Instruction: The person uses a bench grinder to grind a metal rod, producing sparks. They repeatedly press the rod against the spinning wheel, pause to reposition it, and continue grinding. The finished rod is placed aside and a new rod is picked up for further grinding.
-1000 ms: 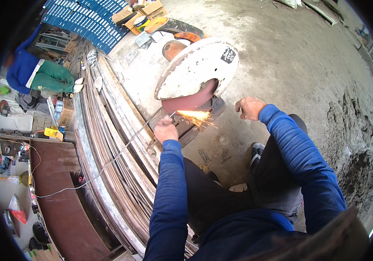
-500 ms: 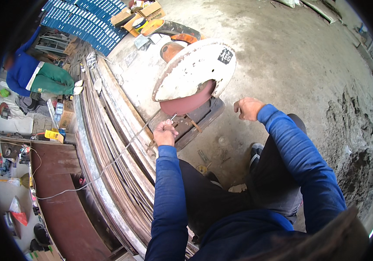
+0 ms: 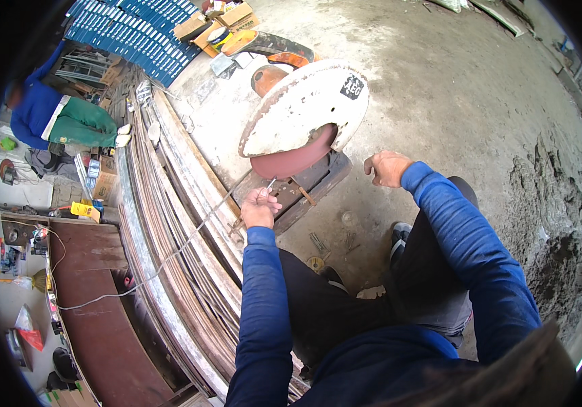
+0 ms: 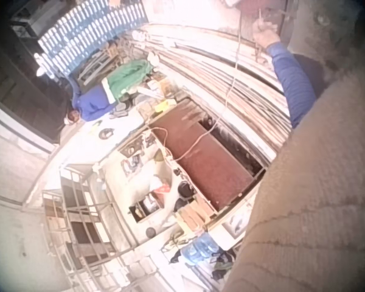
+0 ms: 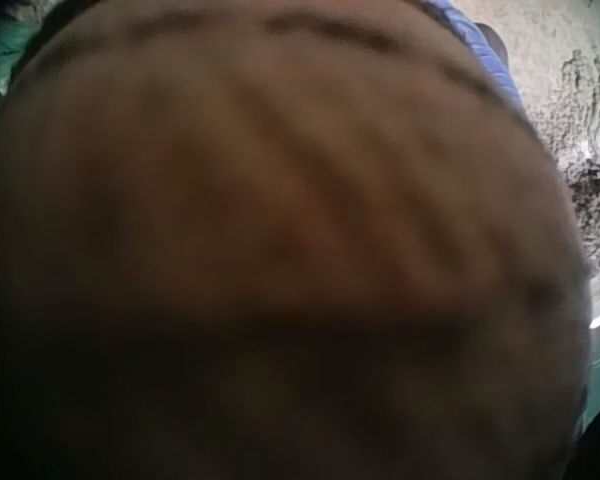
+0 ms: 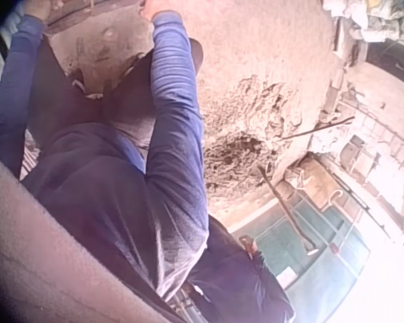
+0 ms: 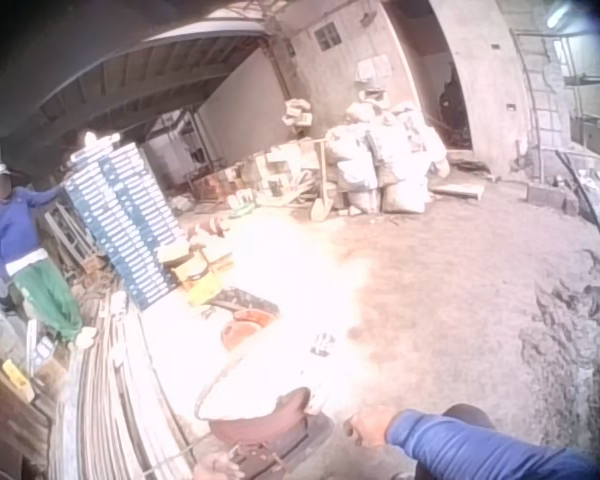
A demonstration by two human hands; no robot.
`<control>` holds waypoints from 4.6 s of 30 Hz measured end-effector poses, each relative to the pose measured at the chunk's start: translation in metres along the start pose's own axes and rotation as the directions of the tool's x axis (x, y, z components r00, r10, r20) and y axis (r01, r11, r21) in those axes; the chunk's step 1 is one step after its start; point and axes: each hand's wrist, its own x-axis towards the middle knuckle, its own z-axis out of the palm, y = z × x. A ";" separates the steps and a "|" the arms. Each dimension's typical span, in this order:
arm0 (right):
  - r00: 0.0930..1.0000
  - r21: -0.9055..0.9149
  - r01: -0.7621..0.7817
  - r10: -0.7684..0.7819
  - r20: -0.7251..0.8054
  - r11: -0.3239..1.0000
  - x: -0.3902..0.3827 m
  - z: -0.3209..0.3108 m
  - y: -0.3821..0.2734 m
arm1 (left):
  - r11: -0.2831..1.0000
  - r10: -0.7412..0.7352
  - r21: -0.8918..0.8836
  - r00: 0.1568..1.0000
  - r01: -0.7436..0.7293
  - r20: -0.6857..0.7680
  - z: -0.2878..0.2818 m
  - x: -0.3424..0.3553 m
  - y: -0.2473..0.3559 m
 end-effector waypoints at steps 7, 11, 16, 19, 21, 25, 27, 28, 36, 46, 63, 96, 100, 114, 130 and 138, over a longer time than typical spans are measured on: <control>1.000 -0.007 0.021 -0.021 -0.017 1.000 0.001 0.001 -0.001 | 0.993 -0.063 0.096 0.994 0.071 -0.090 0.007 -0.001 0.009; 1.000 -0.003 0.005 -0.005 -0.007 1.000 0.001 0.001 0.000 | 0.987 -0.022 0.157 0.988 0.045 -0.150 0.010 0.002 0.010; 1.000 -0.017 -0.006 0.006 -0.001 1.000 0.001 0.001 -0.002 | 0.983 0.038 0.184 0.978 0.000 -0.203 0.015 0.008 0.006; 1.000 -0.018 -0.004 0.004 0.002 1.000 0.002 0.000 -0.003 | 0.983 0.065 0.180 0.969 -0.022 -0.238 0.018 0.007 0.005; 1.000 -0.021 -0.013 0.013 0.010 1.000 0.002 0.000 -0.003 | 0.978 0.073 0.206 0.965 -0.020 -0.251 0.019 0.006 0.007; 0.999 -0.011 -0.028 0.028 0.017 1.000 0.002 0.000 -0.003 | 0.974 0.060 0.225 0.958 0.005 -0.281 0.022 0.001 0.014; 0.999 -0.025 -0.039 0.039 0.025 0.999 0.003 0.000 -0.004 | 0.974 0.054 0.228 0.958 0.012 -0.280 0.022 0.000 0.017; 0.999 -0.022 -0.029 0.030 0.019 0.999 0.002 0.000 -0.004 | 0.974 0.054 0.227 0.957 0.012 -0.284 0.023 -0.001 0.018; 0.999 -0.014 -0.032 0.032 0.007 0.999 0.002 0.001 -0.002 | 0.962 0.079 0.273 0.946 0.011 -0.315 0.023 0.000 0.018; 1.000 -0.020 -0.023 0.023 0.008 1.000 0.003 0.000 -0.003 | 0.913 0.130 0.409 0.935 0.017 -0.331 0.020 0.005 0.010; 1.000 -0.026 -0.016 0.015 -0.008 1.000 0.002 0.001 -0.002 | 0.879 0.177 0.477 0.917 0.017 -0.358 0.019 0.011 0.004; 0.999 -0.019 -0.030 0.030 0.016 0.999 0.001 0.000 -0.002 | 0.951 0.152 0.307 0.922 -0.038 -0.356 0.023 0.007 0.014; 1.000 -0.014 -0.012 0.012 0.001 1.000 0.001 0.001 0.000 | 0.963 0.139 0.266 0.936 -0.051 -0.324 0.022 0.007 0.013; 1.000 0.002 0.014 -0.014 -0.003 1.000 0.000 0.001 0.002 | 0.995 0.097 -0.010 0.994 -0.098 -0.055 -0.003 0.004 -0.004; 1.000 0.011 0.002 -0.002 -0.018 1.000 -0.003 -0.002 -0.001 | 0.995 -0.002 0.100 1.000 0.002 -0.002 0.000 -0.002 -0.001; 1.000 0.011 -0.015 0.015 -0.010 1.000 -0.003 -0.003 -0.002 | 0.995 0.018 0.102 0.997 -0.011 -0.069 0.003 0.002 -0.001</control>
